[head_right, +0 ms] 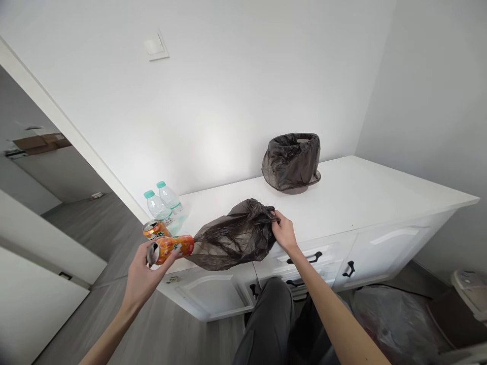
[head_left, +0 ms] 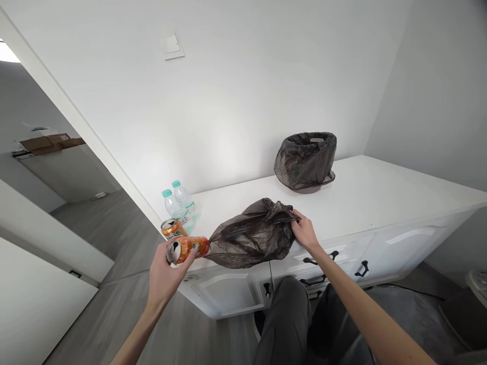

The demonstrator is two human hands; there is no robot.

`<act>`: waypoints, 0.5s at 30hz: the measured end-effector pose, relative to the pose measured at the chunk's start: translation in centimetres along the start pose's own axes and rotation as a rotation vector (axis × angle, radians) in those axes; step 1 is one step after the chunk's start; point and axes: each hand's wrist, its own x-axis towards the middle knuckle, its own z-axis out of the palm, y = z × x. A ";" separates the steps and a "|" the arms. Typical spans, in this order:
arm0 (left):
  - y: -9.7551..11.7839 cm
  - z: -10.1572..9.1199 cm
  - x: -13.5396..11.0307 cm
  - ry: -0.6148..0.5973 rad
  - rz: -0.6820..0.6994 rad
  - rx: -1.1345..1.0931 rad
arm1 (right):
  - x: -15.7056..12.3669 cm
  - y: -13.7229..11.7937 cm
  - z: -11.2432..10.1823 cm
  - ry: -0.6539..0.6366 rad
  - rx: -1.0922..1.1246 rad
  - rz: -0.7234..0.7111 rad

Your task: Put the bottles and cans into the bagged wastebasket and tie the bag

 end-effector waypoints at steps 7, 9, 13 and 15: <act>-3.0 -4.1 1.8 0.039 -0.201 0.153 | -0.1 0.8 0.2 -0.006 -0.040 -0.002; -3.3 -4.7 2.4 0.030 -0.216 0.170 | -0.1 1.0 0.2 0.002 -0.054 -0.001; -4.3 -4.5 3.4 0.015 -0.240 0.176 | 0.0 1.9 0.3 0.005 -0.074 -0.020; -4.9 -4.1 3.8 0.016 -0.233 0.178 | 0.1 2.4 0.3 0.001 -0.080 -0.022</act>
